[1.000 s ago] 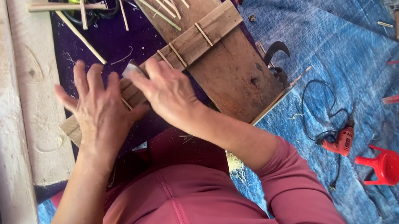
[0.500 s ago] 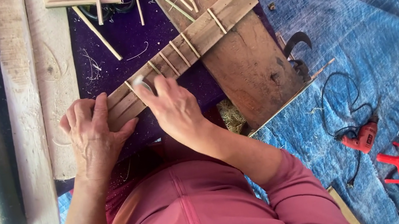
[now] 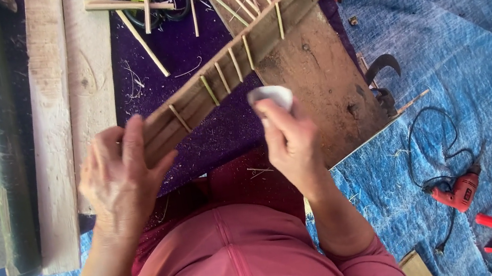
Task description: The person sands a long wooden plank with a sanding block, smoothing its surfaces and edges. They flip the plank to work on both sides and continue sanding until the clip ends.
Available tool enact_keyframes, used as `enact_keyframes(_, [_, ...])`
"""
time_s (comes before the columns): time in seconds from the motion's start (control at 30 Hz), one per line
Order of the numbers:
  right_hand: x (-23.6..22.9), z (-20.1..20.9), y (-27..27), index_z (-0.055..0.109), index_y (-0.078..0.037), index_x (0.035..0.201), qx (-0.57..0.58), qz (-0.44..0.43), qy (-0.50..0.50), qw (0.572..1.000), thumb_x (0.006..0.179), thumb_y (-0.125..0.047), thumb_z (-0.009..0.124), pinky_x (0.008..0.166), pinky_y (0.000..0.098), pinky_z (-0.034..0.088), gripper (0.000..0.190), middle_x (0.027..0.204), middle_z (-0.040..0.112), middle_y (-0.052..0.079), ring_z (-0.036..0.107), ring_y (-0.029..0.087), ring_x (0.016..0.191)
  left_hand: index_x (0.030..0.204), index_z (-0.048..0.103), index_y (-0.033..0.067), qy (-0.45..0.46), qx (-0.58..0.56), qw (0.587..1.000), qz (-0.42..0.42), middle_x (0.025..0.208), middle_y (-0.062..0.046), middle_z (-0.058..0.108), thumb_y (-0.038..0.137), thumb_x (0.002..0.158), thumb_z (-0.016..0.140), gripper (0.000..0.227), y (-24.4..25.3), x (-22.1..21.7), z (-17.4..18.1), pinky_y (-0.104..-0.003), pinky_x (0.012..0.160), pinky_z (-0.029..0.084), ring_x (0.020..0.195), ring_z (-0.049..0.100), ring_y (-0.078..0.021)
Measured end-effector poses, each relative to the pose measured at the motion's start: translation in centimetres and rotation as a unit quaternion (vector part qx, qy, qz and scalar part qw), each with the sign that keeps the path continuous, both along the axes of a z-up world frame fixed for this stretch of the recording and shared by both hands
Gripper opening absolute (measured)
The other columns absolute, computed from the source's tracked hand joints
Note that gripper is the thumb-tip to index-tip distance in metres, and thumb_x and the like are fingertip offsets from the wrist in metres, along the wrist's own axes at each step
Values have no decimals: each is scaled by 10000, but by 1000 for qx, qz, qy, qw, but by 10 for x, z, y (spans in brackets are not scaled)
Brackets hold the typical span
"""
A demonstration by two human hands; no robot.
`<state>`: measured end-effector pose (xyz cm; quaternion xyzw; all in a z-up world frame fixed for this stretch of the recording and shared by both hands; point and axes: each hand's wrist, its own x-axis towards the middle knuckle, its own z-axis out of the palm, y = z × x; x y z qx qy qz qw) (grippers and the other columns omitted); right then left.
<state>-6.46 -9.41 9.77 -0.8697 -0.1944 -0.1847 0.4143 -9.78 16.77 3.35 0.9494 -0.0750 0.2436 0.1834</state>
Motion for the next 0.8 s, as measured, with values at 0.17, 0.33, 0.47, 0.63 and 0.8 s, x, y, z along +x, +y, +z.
enact_keyframes(0.17, [-21,-25,-50,664,57,1096,-11,-42,-49,998,1000,17,546,764,390,604,157,1051,628,277,684,346,905,1269,737,67,-94,42,994,45,1119,-111,557,478,795,1067,709,16,2,4,-377,649,557,893,636,-261])
enact_keyframes(0.33, [-45,-36,-74,642,87,1073,-50,-87,-31,994,1022,-7,526,754,379,574,158,1162,607,283,675,361,963,1368,705,58,-79,-50,994,48,1205,-151,609,455,840,1137,790,12,-10,31,-403,700,595,1018,696,-264])
enact_keyframes(0.47, [-52,-50,-84,636,107,1087,-50,-96,-59,992,1012,-28,550,850,437,608,177,1139,623,318,679,424,1023,1430,639,47,-52,-111,992,16,1181,-176,595,572,803,1019,902,2,-8,40,-393,728,584,1002,639,-260])
enact_keyframes(0.63, [-48,-48,-106,635,93,1057,-67,-171,-104,978,1017,-73,541,869,478,574,195,1118,632,315,665,450,995,1281,698,-73,107,-233,967,10,1113,-183,617,473,661,970,870,-10,1,39,-410,929,515,1001,641,-294])
enact_keyframes(0.8, [-59,-52,-158,601,84,1182,-60,-298,-141,942,1033,-123,559,890,489,544,258,1175,623,298,650,433,1040,1344,676,-145,198,-304,932,-17,1130,-192,637,316,683,925,844,-9,-1,0,-351,912,496,1014,600,-244])
